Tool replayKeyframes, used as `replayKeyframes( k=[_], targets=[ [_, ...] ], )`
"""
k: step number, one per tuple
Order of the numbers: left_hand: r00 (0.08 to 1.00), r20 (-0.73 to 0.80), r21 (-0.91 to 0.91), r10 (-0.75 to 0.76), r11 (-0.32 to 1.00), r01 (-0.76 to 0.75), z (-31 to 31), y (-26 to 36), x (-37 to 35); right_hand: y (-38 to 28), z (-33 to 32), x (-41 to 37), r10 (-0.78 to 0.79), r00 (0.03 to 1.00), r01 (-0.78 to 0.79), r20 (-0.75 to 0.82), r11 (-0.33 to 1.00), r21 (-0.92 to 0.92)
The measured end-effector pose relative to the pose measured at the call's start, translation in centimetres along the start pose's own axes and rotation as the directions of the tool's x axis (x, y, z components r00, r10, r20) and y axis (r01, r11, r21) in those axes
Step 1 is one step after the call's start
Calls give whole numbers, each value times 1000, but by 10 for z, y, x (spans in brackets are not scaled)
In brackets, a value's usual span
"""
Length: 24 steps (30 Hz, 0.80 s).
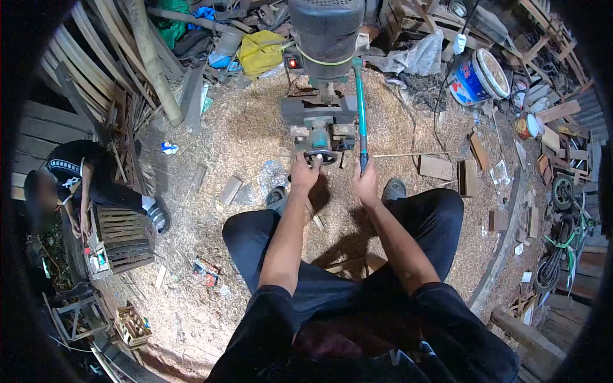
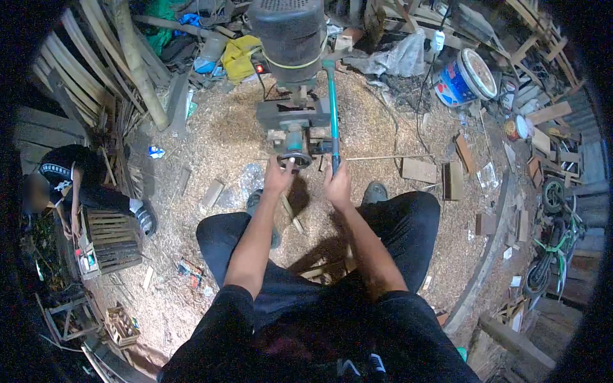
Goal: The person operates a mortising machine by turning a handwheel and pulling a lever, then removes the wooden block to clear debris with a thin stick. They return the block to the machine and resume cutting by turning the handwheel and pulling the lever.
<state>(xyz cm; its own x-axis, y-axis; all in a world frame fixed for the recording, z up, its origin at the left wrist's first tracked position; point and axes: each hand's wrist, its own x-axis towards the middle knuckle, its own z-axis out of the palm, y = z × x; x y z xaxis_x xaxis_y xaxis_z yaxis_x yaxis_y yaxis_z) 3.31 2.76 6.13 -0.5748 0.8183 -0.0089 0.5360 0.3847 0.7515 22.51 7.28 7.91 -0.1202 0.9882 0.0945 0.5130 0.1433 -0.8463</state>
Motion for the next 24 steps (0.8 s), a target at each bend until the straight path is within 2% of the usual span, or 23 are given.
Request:
replayKeyframes(
  k=[1, 2, 3, 5, 6, 8, 9, 12, 13, 14, 16, 17, 20, 22, 24],
  targets=[
    [1000, 19, -41, 15, 999, -15, -3, -11, 3, -21, -14, -2, 77, 995, -75, 60, 996, -45],
    [999, 40, -83, 30, 996, -27, -3, -24, 6, -47, -31, -1, -123, 989, 118, -82, 991, -61],
    [980, -96, -21, 175, 984, -177, 5, -45, 7, -74, -48, 0, -314, 925, 298, -212, 949, -105],
    [993, -79, 150, 84, 986, -72, 1, -59, 2, -103, -76, 9, -474, 837, 470, -273, 879, -86],
    [996, -80, 234, 36, 972, -17, 1, -67, 3, -127, -92, 16, -444, 863, 471, -242, 880, 66],
    [994, -98, 172, -38, 984, 55, 42, -139, 19, -195, -125, 31, -361, 912, 411, -197, 806, 425],
    [992, -101, 144, -75, 986, 89, 56, -160, 23, -215, -135, 57, -422, 875, 484, -238, 769, 416],
    [944, 157, 286, -290, 928, 238, 12, -97, 5, -269, -145, 136, -569, 741, 671, -357, 619, 407],
    [925, 218, 263, -313, 931, 253, 7, -89, 2, -277, -153, 158, -579, 778, 619, -244, 638, 459],
    [940, 202, 283, -274, 935, 212, 5, -90, -1, -278, -161, 177, -584, 802, 558, -124, 660, 503],
    [965, 173, 321, -199, 937, 136, 9, -100, -5, -275, -159, 201, -574, 807, 578, -139, 717, 390],
    [981, 56, 390, -186, 909, 150, 18, -110, -4, -266, -149, 198, -644, 684, 729, -343, 630, 268],
    [998, -18, 352, -53, 934, 56, 21, -126, -6, -210, -125, 193, -557, 791, 610, -251, 746, 266],
    [998, 16, 370, -68, 927, 57, 17, -124, -3, -165, -104, 166, -441, 896, 432, -50, 840, 330],
    [995, 38, 379, -92, 923, 71, 18, -124, 3, -120, -81, 143, -326, 941, 292, 88, 916, 274]
  ],
)
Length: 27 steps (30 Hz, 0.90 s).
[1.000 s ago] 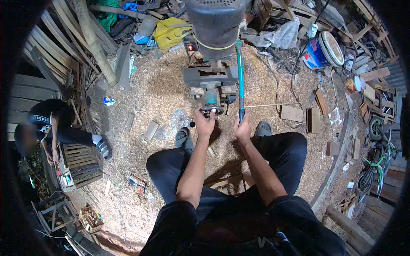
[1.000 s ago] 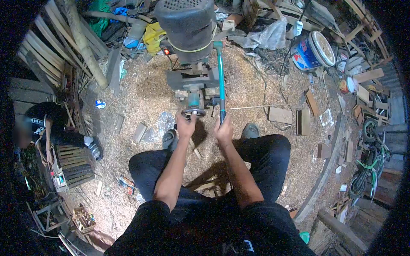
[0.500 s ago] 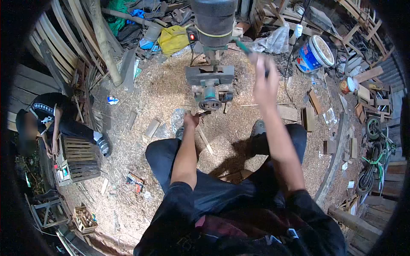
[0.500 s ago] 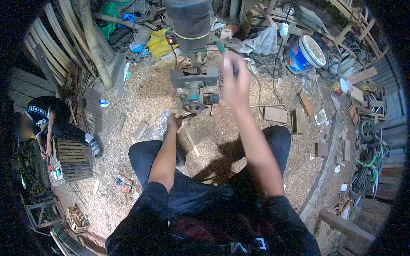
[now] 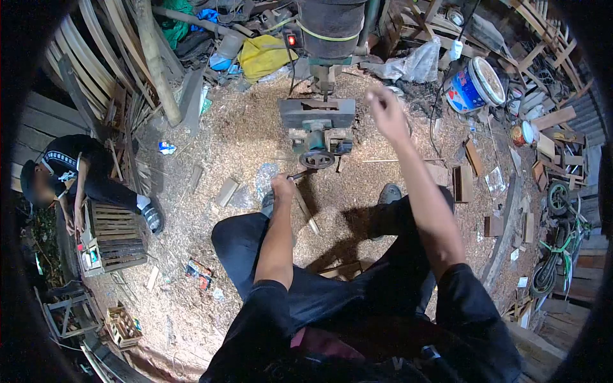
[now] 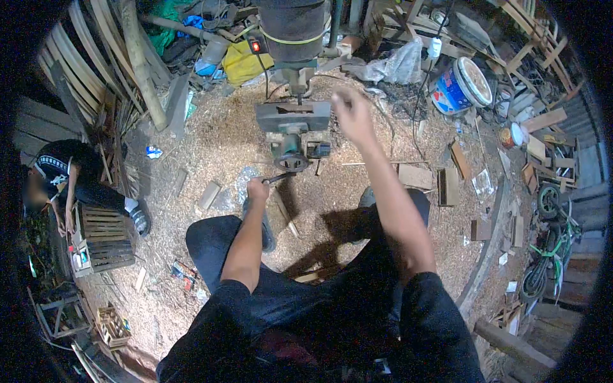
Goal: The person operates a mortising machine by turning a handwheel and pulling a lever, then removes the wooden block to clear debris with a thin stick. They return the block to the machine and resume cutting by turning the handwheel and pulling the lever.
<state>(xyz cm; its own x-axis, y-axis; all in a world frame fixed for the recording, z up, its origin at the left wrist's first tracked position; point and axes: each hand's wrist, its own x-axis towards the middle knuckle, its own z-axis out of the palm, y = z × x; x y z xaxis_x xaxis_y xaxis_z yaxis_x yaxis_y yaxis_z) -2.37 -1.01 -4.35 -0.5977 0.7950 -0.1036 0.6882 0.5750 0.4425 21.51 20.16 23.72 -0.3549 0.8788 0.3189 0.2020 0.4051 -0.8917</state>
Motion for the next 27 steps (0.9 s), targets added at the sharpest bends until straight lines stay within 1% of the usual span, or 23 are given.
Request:
replayKeyframes(
  k=[1, 2, 3, 5, 6, 7, 8, 9, 10, 13, 16, 18, 19, 21, 22, 23, 24, 25, 26, 27],
  targets=[
    [1000, 9, 1, -16, 1000, 16, 2, -2, 4, 22, 8, -15, 76, 996, -76, 53, 997, -3],
    [999, 18, 3, -34, 999, 33, 3, -4, 6, 40, 14, -28, 142, 982, -149, 123, 987, 51],
    [990, 30, 81, -141, 987, 138, -10, 7, 0, 45, 19, -39, 140, 976, -143, 168, 990, 6],
    [991, 26, 62, -132, 990, 130, -11, 1, -3, 48, 23, -57, 136, 958, -118, 253, 989, -87],
    [992, 21, 46, -121, 992, 120, -9, 1, -1, 47, 24, -59, 110, 956, -87, 272, 992, -97],
    [995, -25, -27, -100, 995, 100, 5, -10, 2, 45, 26, -63, 89, 952, -60, 293, 993, -106],
    [995, -60, 23, -83, 996, 85, 21, -18, 4, 43, 28, -65, 69, 946, -35, 317, 993, -113],
    [993, -96, 76, -66, 994, 73, 41, -29, 8, 51, 31, -67, 102, 947, -74, 303, 992, -103],
    [990, -133, 130, -46, 990, 63, 45, -32, 10, 57, 34, -68, 87, 945, -51, 317, 991, -120],
    [980, -15, -29, -198, 980, 197, 39, -32, 14, 65, 37, -66, 37, 935, 23, 352, 986, -165],
    [978, 0, 118, -207, 971, 205, 24, -18, 12, 70, 43, -70, 28, 920, 46, 390, 982, -181],
    [981, 103, 39, -167, 986, 163, 4, -6, 8, 74, 42, -67, 32, 914, 43, 404, 984, -175],
    [979, 150, -4, -138, 990, 140, -9, 3, 9, 72, 40, -61, 63, 919, 12, 389, 982, -187],
    [1000, -13, -209, -23, 978, 20, -43, 38, 15, 63, 32, -49, 127, 927, -53, 354, 976, -211],
    [995, -101, -303, 20, 952, -50, -62, 59, 17, 60, 28, -38, 106, 961, -56, 255, 979, -196],
    [997, -77, -486, -9, 874, -29, -91, 85, 21, 59, 23, -16, 77, 986, -49, 151, 982, -180],
    [998, -50, -649, -26, 761, -13, -115, 108, 29, 54, 17, 10, 44, 998, -37, 39, 986, -165],
    [979, -198, -669, 47, 724, -170, -126, 120, 45, 39, 11, 38, 10, 997, -17, -76, 997, -81],
    [931, -347, -664, 115, 671, -330, -137, 135, 60, 16, 4, 69, -18, 980, 19, -196, 1000, 0],
    [883, -433, -614, 181, 657, -436, -167, 159, 66, -20, -5, 99, 58, 965, -23, -256, 991, 135]
  ],
)
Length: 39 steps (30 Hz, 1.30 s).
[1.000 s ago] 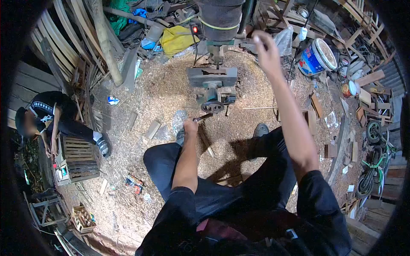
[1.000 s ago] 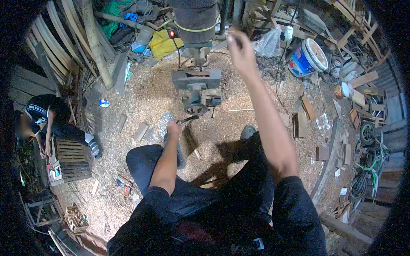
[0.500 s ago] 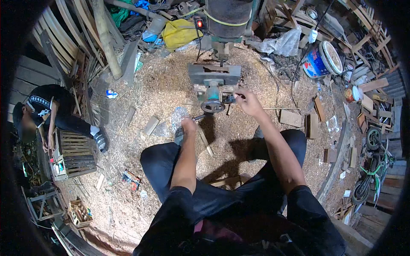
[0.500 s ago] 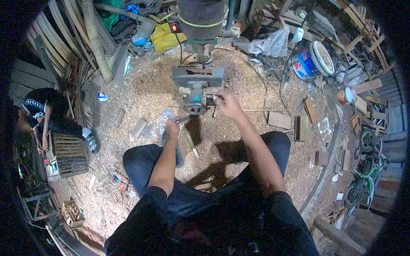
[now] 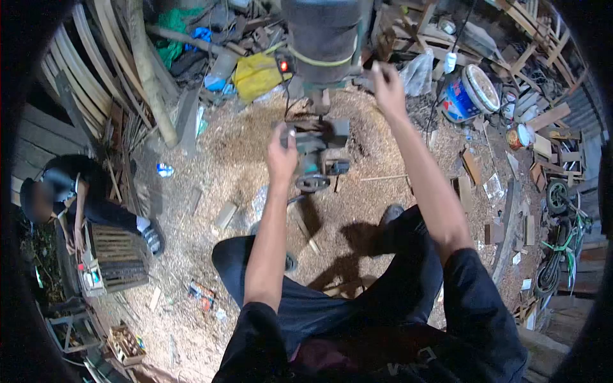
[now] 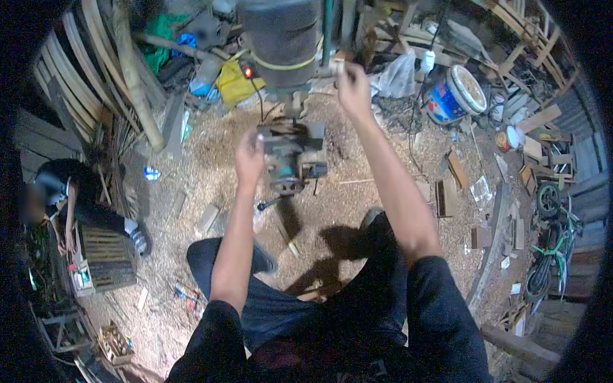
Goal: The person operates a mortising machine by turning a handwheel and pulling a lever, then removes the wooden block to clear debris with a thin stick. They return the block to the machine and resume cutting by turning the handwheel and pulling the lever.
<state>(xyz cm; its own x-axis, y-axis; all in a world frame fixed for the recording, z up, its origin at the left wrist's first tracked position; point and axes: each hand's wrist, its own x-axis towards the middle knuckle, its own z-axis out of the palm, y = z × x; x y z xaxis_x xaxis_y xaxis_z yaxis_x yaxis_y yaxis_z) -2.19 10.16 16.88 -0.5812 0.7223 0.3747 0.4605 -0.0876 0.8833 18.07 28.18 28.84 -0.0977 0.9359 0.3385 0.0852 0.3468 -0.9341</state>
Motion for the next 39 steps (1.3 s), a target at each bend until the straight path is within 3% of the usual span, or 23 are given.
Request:
replayKeyframes(
  k=[1, 3, 5, 6, 7, 8, 9, 11, 12, 13, 18, 21, 25, 26, 29, 33, 35, 37, 39],
  targets=[
    [993, -21, 7, 118, 993, -118, -6, 44, 22, -30, 4, 31, 72, 996, -64, -56, 990, 128],
    [894, -111, 36, 435, 900, -434, -7, 113, 60, -46, 17, 122, -157, 966, 153, -203, 988, -36],
    [768, -127, 87, 628, 778, -622, -10, 187, 88, -63, 41, 197, -373, 849, 304, -373, 924, -233],
    [760, -91, 179, 644, 761, -624, -9, 212, 97, -96, 38, 199, -158, 972, 130, -174, 978, -165],
    [751, -55, 268, 658, 734, -624, -4, 230, 107, -128, 30, 204, 64, 997, -57, 46, 989, -136],
    [755, -20, 388, 656, 701, -598, 6, 237, 117, -119, 36, 237, 35, 988, 11, 152, 956, -292],
    [742, -120, 333, 660, 731, -596, 24, 233, 130, -136, 41, 243, 11, 996, 10, 94, 975, -220],
    [733, -141, 323, 665, 731, -601, 26, 234, 128, -153, 61, 227, 36, 999, -37, -8, 997, -72],
    [714, -148, 320, 684, 716, -620, 24, 235, 127, -171, 44, 217, 94, 982, -101, 162, 994, 34],
    [724, -122, 333, 679, 715, -615, 20, 234, 126, -180, 45, 206, 162, 974, -189, 158, 967, 169],
    [753, -80, 343, 653, 728, -594, 16, 231, 122, -199, 29, 150, -152, 985, 167, -88, 965, 201],
    [782, -45, 380, 621, 735, -562, 14, 234, 120, -195, 25, 141, -89, 992, 104, -87, 977, 189],
    [823, 46, 368, 566, 756, -541, 1, 227, 109, -173, -15, 78, 18, 955, -121, 298, 935, 332],
    [828, 73, 348, 555, 764, -543, -1, 223, 104, -164, -12, 48, 1, 986, -64, 169, 927, 369],
    [871, 168, 341, 463, 801, -491, -12, 199, 70, -140, -17, -40, -205, 979, 197, 9, 950, 244],
    [898, 326, 286, 295, 875, -391, -29, 138, -1, -81, -27, -132, -259, 966, 245, 2, 917, 313],
    [946, 295, 407, 133, 878, -251, -31, 117, -39, -70, -29, -182, -362, 926, 376, -105, 871, 317],
    [937, 325, 368, 125, 896, -248, -27, 78, -63, -19, -34, -208, -399, 916, 397, -47, 879, 263],
    [928, 370, 341, 44, 923, -180, -30, 67, -83, -20, -42, -223, -237, 971, 229, 24, 957, 180]
  ],
)
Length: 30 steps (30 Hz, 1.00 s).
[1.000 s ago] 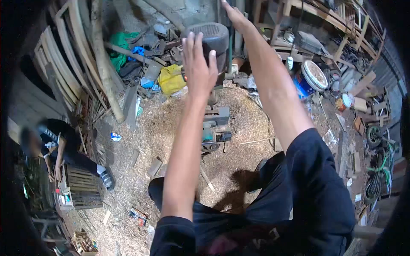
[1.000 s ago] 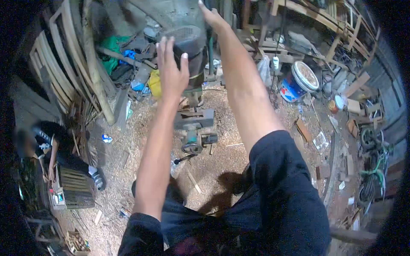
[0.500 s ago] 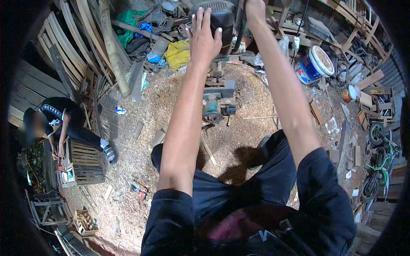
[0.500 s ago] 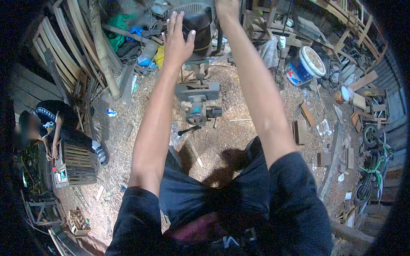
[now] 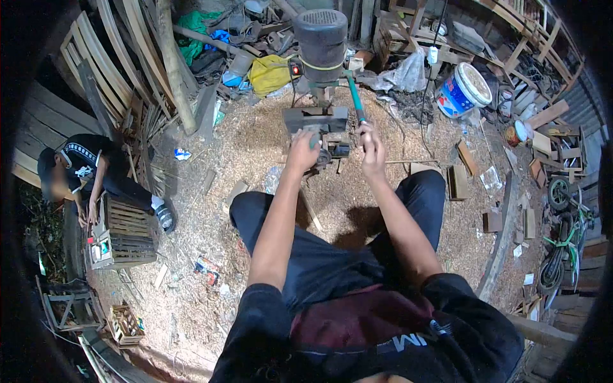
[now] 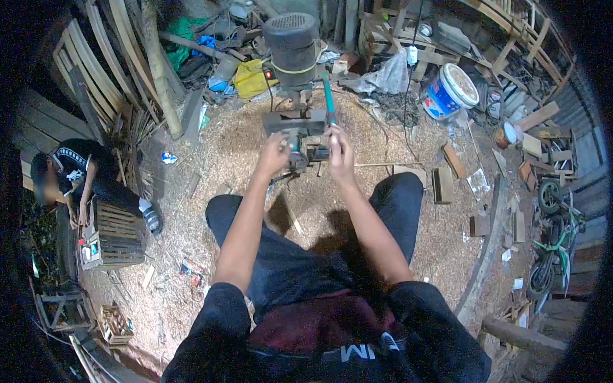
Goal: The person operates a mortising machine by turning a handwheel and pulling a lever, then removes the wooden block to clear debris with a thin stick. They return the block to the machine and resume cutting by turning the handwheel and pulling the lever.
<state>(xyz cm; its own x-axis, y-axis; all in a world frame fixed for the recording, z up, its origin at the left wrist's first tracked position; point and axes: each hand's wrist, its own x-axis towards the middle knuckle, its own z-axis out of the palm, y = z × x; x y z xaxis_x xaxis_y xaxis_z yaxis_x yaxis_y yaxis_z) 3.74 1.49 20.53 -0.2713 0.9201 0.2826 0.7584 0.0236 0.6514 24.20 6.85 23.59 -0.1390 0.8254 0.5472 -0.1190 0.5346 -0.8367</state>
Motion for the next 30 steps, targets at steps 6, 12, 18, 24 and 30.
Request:
replayKeyframes(
  k=[6, 12, 18, 24, 30],
  targets=[
    [971, 192, -20, -144, 988, 151, 16, -16, -28, -32, 19, 60, 197, 973, -227, -117, 744, -628],
    [947, 231, 18, -222, 974, 224, 47, -52, -22, -35, 16, 57, 419, 907, -228, 37, 564, -794],
    [933, 195, 39, -303, 953, 302, 59, -55, -14, 46, 14, -29, 195, 980, -148, -28, 634, -759],
    [930, 231, 64, -287, 958, 280, 87, -89, -16, 57, 19, -41, 440, 894, -371, -79, 631, -681],
    [959, 57, -96, -278, 955, 282, 109, -103, -19, 97, 20, -57, 210, 974, -199, -79, 647, -736]
  ],
)
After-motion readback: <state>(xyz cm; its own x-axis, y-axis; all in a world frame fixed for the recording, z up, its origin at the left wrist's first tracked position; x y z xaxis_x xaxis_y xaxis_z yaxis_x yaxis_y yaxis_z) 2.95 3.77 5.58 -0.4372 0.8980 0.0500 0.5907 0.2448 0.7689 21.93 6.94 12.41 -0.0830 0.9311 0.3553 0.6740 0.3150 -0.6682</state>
